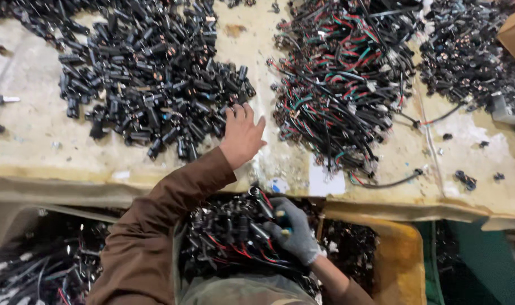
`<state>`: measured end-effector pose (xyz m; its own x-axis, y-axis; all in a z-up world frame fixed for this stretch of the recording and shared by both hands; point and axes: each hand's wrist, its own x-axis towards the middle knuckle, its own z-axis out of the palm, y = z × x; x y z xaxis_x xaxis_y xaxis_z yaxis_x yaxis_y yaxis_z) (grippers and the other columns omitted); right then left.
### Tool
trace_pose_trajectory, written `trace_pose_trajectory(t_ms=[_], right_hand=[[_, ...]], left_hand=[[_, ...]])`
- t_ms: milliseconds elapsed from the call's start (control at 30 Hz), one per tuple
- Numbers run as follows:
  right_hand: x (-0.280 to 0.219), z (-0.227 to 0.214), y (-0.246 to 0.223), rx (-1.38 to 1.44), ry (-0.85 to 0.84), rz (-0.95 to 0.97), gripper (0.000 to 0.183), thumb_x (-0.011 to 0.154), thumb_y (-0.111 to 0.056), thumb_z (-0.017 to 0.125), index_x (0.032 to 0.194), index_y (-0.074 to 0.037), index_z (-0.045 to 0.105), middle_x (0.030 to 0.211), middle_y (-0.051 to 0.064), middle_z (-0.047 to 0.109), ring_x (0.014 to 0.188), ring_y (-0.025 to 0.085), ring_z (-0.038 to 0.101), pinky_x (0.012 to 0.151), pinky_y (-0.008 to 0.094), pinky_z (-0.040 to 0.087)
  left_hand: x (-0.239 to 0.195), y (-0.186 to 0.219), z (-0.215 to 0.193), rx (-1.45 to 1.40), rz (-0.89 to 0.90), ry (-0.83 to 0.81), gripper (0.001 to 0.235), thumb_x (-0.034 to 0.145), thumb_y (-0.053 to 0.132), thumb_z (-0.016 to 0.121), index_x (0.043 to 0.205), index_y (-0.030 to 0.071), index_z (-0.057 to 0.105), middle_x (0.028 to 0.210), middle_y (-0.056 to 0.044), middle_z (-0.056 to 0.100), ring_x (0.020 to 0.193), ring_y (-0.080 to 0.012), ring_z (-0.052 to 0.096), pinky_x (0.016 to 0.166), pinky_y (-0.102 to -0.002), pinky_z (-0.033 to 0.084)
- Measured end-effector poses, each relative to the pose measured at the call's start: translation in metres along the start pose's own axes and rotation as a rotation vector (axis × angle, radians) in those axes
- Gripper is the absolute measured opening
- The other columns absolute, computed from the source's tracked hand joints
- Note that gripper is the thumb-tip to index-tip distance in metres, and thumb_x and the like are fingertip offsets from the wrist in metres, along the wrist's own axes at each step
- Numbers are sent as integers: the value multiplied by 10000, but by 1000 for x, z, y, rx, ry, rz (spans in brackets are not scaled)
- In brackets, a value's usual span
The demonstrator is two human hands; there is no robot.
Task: The person repeatedly picks up black cylindrical components and wire harnesses from a table, uses pliers to strip or adjust wires, and assembles the components into finished units. The assembled units are placed into a metal bin below the table.
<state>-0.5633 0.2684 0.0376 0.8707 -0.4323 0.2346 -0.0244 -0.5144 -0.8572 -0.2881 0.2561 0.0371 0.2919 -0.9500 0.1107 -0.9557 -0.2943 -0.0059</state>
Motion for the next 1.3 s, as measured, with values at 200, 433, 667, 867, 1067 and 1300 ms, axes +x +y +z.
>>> trace_pose_trajectory(t_ms=[200,433,667,867,1067,1300], right_hand=[[-28,40,-11,-170,-265,-137,324,689,-225,899,894,-89,688,872,135,707,802,358,700,704,424,540],[-49,37,-2,-92,-147,-578,402,732,-308,904,945,-81,649,1055,146,748,875,310,726,684,389,560],[44,-34,3,-279,199,-503,410,671,-153,789,1016,-12,618,905,143,644,795,290,652,680,366,539],[230,-101,62,-897,448,-102,455,836,-349,836,1090,-31,634,983,179,653,757,398,674,627,479,525],[212,-111,87,-979,203,-124,262,775,-227,770,963,-103,636,1006,119,664,750,367,693,618,486,541],[157,-144,66,-825,11,-277,353,766,-344,814,844,-70,605,1249,156,703,651,356,695,560,444,548]], left_hand=[[-61,65,7,-1168,636,-204,425,1066,436,557,1233,59,656,1214,-126,657,1173,-310,638,1041,-427,506],[-152,74,27,-1030,548,11,351,1072,330,559,1224,48,703,1325,-123,682,1449,-398,448,1156,-494,387],[-177,82,1,-895,359,101,330,995,333,635,1168,64,716,1256,-111,689,1293,-343,567,1093,-436,459],[-154,85,-12,-861,359,19,341,991,359,642,1151,67,716,1193,-96,690,1130,-317,600,949,-431,479],[-126,54,-16,-1048,329,92,307,985,305,687,1170,62,715,1055,-129,674,1013,-317,643,869,-398,523],[42,-62,-11,-294,9,613,512,949,503,692,1215,65,687,1138,-175,642,1100,-366,576,926,-539,434]])
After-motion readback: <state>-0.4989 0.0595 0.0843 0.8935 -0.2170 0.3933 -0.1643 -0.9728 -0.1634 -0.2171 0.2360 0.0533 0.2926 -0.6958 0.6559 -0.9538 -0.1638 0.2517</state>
